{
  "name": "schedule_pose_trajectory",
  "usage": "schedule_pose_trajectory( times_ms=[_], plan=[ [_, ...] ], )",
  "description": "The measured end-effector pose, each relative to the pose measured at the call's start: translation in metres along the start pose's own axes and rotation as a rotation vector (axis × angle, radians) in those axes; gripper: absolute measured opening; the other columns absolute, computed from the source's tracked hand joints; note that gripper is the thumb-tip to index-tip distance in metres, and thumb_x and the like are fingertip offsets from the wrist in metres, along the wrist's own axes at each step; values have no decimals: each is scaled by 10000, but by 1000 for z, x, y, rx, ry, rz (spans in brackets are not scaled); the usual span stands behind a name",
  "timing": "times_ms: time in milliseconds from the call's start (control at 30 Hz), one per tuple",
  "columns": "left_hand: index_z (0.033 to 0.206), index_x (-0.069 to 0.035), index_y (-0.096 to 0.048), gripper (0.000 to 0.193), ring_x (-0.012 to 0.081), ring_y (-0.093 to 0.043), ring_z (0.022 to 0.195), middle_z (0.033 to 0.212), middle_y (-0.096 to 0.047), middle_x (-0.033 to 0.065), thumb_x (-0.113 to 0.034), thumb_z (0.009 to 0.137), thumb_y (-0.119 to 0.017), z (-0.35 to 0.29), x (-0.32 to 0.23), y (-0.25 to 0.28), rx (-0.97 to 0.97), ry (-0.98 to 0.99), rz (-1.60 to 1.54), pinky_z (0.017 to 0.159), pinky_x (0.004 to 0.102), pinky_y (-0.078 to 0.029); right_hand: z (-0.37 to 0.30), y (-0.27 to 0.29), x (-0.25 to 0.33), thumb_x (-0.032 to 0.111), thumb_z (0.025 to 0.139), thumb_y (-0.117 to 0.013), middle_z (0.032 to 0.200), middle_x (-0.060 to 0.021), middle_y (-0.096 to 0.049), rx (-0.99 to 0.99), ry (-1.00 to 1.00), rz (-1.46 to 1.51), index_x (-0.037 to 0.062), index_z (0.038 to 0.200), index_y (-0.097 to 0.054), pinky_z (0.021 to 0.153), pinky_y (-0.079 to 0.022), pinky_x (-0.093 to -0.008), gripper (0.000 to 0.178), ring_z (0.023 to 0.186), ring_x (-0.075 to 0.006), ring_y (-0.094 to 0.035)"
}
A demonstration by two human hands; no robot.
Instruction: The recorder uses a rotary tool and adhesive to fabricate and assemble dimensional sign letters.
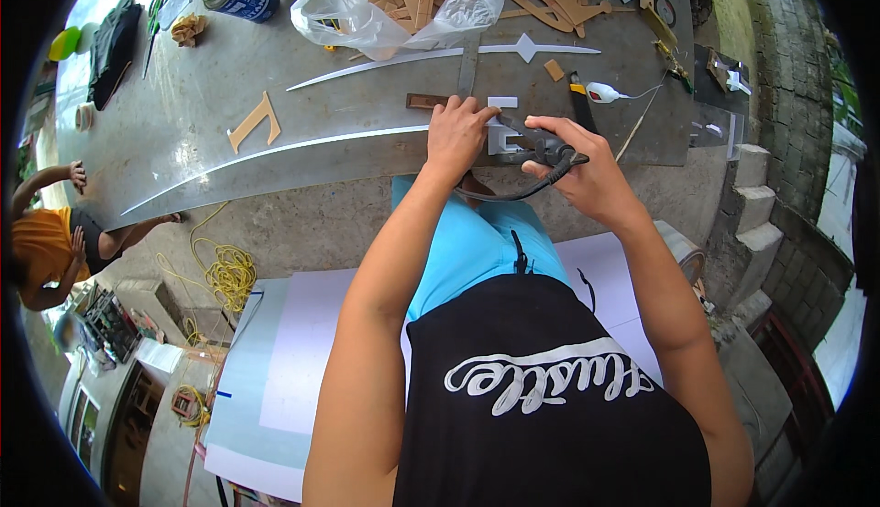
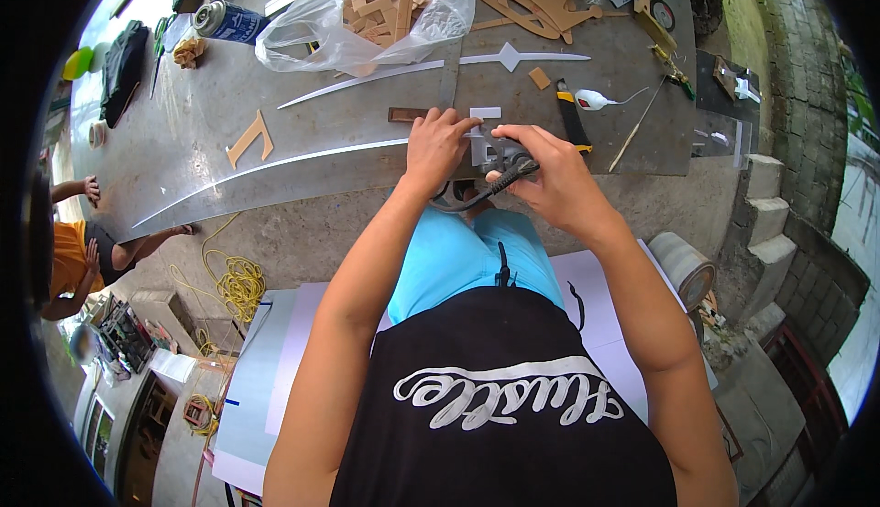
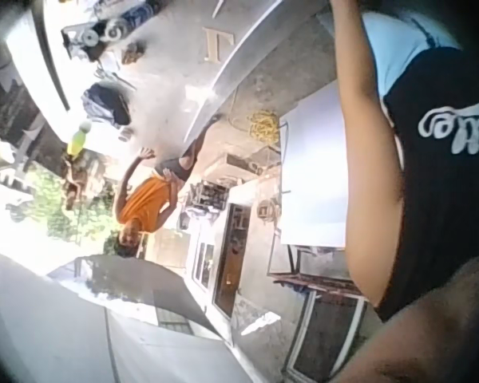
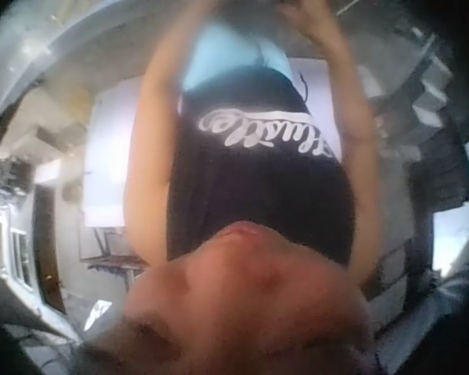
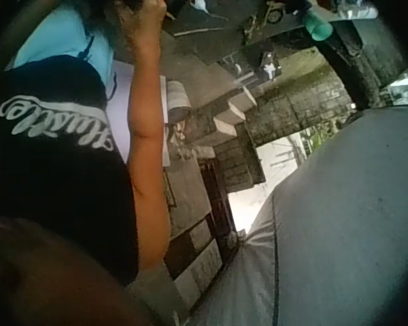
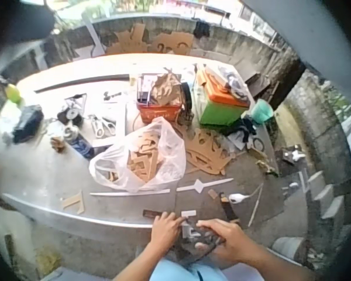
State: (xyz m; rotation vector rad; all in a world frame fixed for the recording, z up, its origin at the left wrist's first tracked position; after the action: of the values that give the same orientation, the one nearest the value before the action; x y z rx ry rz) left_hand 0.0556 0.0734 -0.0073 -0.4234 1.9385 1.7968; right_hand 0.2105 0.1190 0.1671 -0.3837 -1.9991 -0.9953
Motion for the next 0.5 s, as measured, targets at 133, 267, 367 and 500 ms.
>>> schedule_pose_trajectory(
  times_ms=[133, 267, 367, 500],
  plan=[
    [1199, -289, -781, 373, 237, -605, 979, 965, -643, -8, -194, 838, -769, 0, 0, 0, 17, 4, 7, 840, 407, -478, -1, 0, -1, 44, 786, -852, 1195, -173, -691, -3, 22, -34, 29, 1320, -623, 867, -556, -395, 581, 1030, -342, -695],
    [1202, -289, -780, 370, 237, -605, 982, 965, -642, -7, -199, 843, -769, 1, -1, 0, 20, 2, 6, 841, 406, -477, -1, 0, -2, 109, 815, -861, 1196, -161, -703, -2, 15, -28, 44, 1331, -629, 886, -553, -387, 569, 1033, -323, -702],
    [1166, -287, -783, 347, 233, -609, 982, 969, -653, -7, -194, 831, -781, 0, 0, 0, -8, -6, 8, 821, 398, -466, -1, 1, -1, 190, 854, -876, 1193, -152, -714, 5, 11, -40, 56, 1340, -636, 905, -550, -378, 558, 1037, -306, -707],
    [1166, -289, -785, 346, 234, -608, 988, 971, -652, -7, -197, 832, -782, 1, 0, 1, -3, -6, -1, 824, 399, -465, 0, 1, 0, 187, 856, -874, 1184, -151, -716, 4, -10, -28, 57, 1337, -638, 899, -551, -377, 551, 1026, -301, -707]
  ],
)
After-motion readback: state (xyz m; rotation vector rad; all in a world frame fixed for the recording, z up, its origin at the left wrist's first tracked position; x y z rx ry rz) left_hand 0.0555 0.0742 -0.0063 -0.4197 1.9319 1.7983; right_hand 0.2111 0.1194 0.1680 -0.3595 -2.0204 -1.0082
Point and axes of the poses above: each hand's wrist, its own z-axis towards the middle knuckle, its own y-axis out of the back of the hand, x = y × z, the point moved 4 cm from there along z, towards the middle knuckle
